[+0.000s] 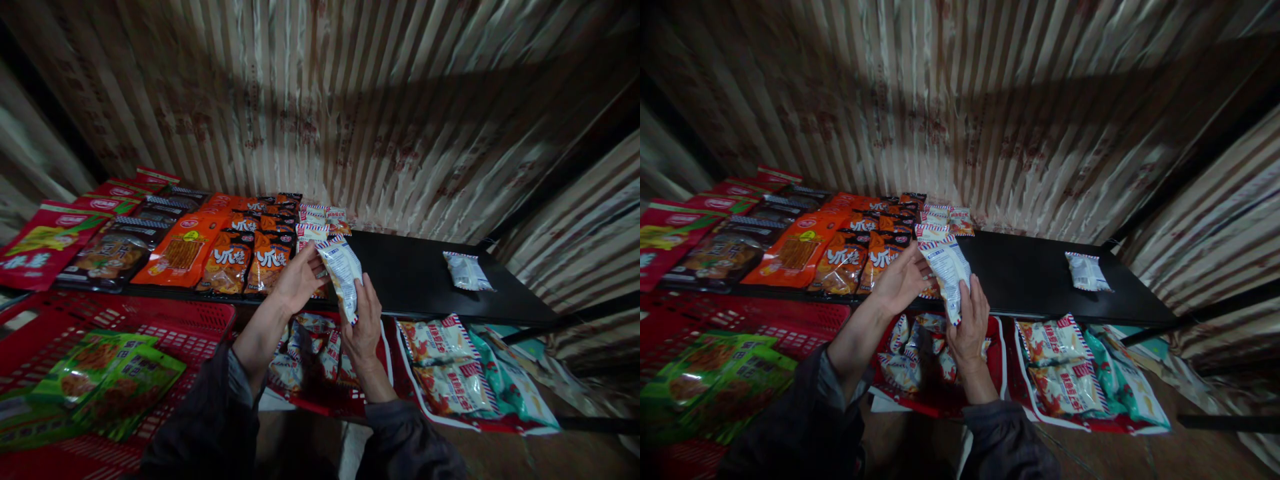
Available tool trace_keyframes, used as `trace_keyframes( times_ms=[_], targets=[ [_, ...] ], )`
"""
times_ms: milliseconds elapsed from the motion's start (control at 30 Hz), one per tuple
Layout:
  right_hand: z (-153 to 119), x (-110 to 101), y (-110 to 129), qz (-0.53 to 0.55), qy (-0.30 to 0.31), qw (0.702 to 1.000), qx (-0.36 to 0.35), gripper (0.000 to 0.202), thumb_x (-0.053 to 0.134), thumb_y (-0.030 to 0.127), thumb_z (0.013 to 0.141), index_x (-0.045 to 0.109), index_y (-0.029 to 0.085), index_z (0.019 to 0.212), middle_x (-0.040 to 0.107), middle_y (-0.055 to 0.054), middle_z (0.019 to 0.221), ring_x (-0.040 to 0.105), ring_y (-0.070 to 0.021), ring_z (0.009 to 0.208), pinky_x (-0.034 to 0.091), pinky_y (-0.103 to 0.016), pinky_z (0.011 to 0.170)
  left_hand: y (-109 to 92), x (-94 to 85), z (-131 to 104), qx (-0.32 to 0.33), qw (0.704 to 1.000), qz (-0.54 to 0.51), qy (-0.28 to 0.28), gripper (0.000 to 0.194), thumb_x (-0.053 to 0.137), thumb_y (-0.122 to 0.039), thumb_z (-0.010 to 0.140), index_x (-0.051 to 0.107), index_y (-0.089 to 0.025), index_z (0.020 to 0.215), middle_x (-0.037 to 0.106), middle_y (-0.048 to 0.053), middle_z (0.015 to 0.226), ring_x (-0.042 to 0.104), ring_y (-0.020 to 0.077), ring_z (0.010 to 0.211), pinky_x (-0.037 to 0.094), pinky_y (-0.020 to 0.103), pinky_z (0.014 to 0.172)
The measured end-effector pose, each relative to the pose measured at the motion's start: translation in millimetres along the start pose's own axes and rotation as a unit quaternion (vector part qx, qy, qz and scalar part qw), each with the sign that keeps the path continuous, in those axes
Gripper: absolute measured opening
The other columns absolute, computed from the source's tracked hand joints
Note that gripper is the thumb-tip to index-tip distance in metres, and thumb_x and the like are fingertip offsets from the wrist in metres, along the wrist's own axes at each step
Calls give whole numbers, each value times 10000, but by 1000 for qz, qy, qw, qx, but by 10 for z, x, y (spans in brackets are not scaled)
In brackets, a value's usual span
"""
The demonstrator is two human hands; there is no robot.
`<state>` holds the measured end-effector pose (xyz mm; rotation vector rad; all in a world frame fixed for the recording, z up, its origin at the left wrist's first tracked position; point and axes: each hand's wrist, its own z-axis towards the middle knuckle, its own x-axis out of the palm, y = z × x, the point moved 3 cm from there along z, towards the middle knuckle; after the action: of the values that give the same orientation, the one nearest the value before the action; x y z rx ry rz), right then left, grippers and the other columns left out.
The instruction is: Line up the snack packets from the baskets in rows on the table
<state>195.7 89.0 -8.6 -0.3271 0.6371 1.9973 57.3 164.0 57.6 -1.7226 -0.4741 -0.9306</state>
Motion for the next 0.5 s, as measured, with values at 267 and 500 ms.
trace_keyframes(
  times_ms=[267, 500],
  targets=[
    [-15, -125, -114, 153, -55, 973, 163, 474, 548, 354, 898, 532, 172, 1336, 634, -149, 1276, 604, -259, 1176, 491, -422, 984, 50, 66, -21, 37, 995, 75, 60, 326, 692, -403, 798, 722, -148, 998, 687, 132, 1149, 614, 248, 1082, 465, 399, 965],
    [-34, -140, -132, 305, -34, 888, 341, 418, 515, 473, 895, 674, 144, 1098, 734, -102, 1018, 663, -229, 967, 519, -363, 858, 253, 37, 11, 53, 988, 143, 13, 471, 854, -278, 620, 693, -227, 1060, 714, 68, 1052, 632, 208, 1033, 425, 366, 966]
  ],
)
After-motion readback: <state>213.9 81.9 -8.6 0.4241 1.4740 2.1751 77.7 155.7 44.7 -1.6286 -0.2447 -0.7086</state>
